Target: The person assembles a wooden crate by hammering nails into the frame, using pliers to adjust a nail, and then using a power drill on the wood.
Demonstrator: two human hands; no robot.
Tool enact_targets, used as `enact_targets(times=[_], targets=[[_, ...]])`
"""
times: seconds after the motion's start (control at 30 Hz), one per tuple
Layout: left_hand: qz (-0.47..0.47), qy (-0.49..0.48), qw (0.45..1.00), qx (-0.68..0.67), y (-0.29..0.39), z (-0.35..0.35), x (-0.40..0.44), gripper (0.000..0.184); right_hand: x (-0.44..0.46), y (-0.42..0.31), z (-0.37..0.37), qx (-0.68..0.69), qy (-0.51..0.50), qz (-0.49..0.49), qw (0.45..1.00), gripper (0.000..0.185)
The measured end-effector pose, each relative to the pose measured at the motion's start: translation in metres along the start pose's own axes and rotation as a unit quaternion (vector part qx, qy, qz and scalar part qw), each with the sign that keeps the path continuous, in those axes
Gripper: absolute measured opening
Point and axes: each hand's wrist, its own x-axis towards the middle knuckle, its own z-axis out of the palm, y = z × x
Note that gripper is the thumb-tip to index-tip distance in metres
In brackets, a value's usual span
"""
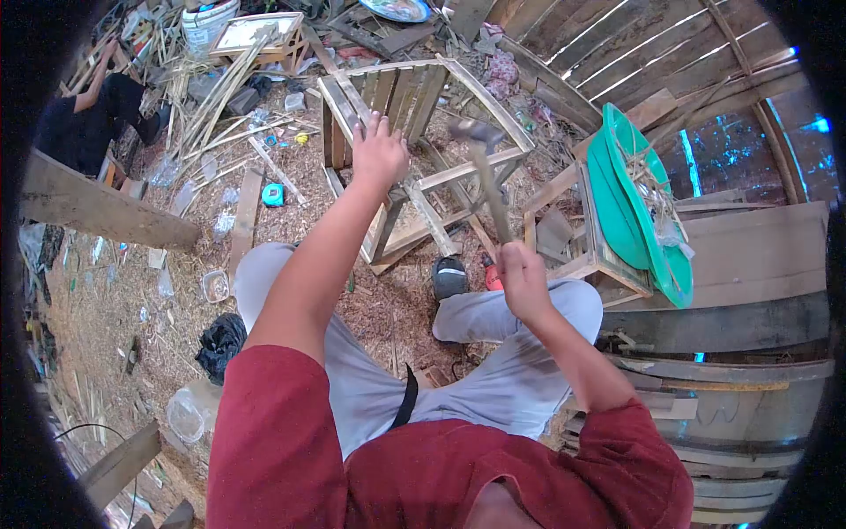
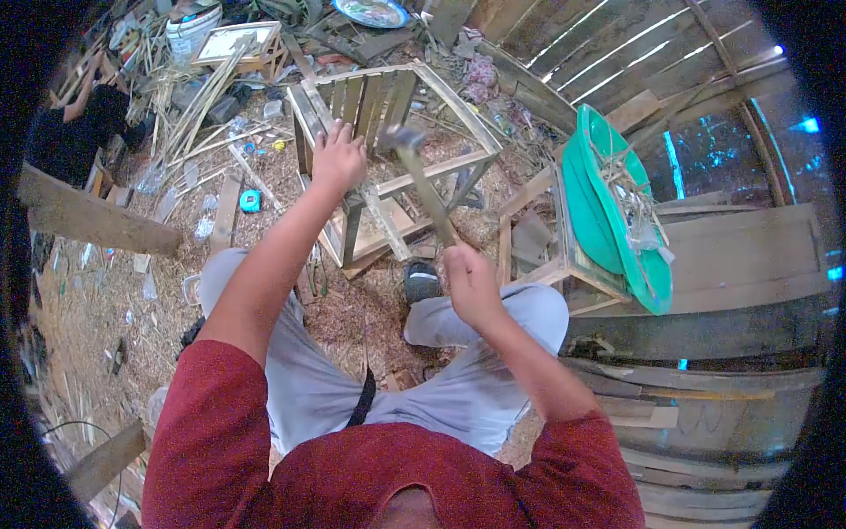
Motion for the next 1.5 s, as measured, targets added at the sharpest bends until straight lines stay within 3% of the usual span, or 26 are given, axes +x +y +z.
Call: enact_targets(times=[0.1, 0.2, 0.3, 0.4, 0.5, 0.6, 0.7, 0.8, 0.9, 0.93, 1.03, 1.13, 1.23, 1.33, 1.43, 1.5], targets=[[0.001, 0.003, 1.0, -0.003, 0.001, -0.002, -0.001, 0.043, 0.012, 0.022, 0.006, -0.088, -0.108, 0.112, 0.984, 0.047], [-0.003, -0.016, 1.0, -0.008, 0.001, -0.004, 0.0, 0.043, 0.009, 0.011, 0.003, -0.018, -0.08, 0.092, 0.992, 0.045], [0.003, -0.008, 1.0, 0.005, 0.0, -0.001, -0.001, 0.042, 0.003, -0.006, 0.0, 0.009, -0.001, -0.004, 1.0, 0.044], [0.004, 0.001, 1.0, -0.001, 0.0, 0.0, 0.0, 0.042, 0.008, 0.016, 0.006, -0.137, 0.002, -0.064, 0.989, 0.042], [0.0, -0.007, 1.0, -0.014, -0.001, 0.0, 0.001, 0.042, 0.014, 0.027, -0.001, -0.068, -0.095, 0.091, 0.989, 0.041], [-0.005, -0.015, 1.0, -0.011, 0.0, -0.002, 0.002, 0.041, 0.008, -0.018, -0.003, 0.01, -0.016, 0.031, 0.999, 0.042], [-0.004, 0.008, 1.0, -0.03, -0.001, 0.004, 0.002, 0.041, 0.0, -0.011, 0.004, -0.031, 0.027, -0.022, 0.999, 0.041], [0.003, 0.017, 1.0, -0.016, -0.002, 0.003, 0.0, 0.041, 0.016, 0.01, 0.003, -0.126, -0.108, 0.088, 0.982, 0.041], [0.002, 0.001, 1.0, 0.0, -0.001, -0.002, -0.001, 0.041, 0.011, -0.008, -0.001, -0.072, -0.031, 0.045, 0.996, 0.041], [0.002, 0.002, 1.0, -0.015, -0.001, -0.003, -0.001, 0.04, 0.008, -0.013, -0.002, 0.022, -0.009, 0.039, 0.999, 0.041], [-0.001, 0.017, 1.0, -0.021, -0.001, 0.002, -0.001, 0.039, 0.001, -0.012, 0.0, 0.004, 0.036, -0.047, 0.998, 0.043], [0.004, 0.036, 0.999, -0.031, -0.001, 0.002, -0.003, 0.039, 0.018, 0.019, 0.001, -0.143, -0.107, 0.031, 0.983, 0.043], [-0.001, -0.011, 1.0, -0.016, 0.001, -0.007, -0.002, 0.039, 0.015, 0.001, -0.001, -0.045, -0.028, 0.042, 0.998, 0.045], [-0.002, 0.009, 1.0, -0.027, 0.0, -0.004, -0.002, 0.039, 0.007, -0.017, -0.003, 0.007, 0.044, -0.016, 0.999, 0.047], [0.001, 0.024, 0.999, -0.021, 0.0, 0.0, -0.002, 0.039, 0.011, 0.013, 0.006, -0.145, -0.003, -0.039, 0.989, 0.048], [-0.001, 0.001, 1.0, -0.017, 0.002, -0.003, -0.003, 0.039, 0.012, 0.014, -0.001, -0.097, -0.064, 0.047, 0.992, 0.047]])
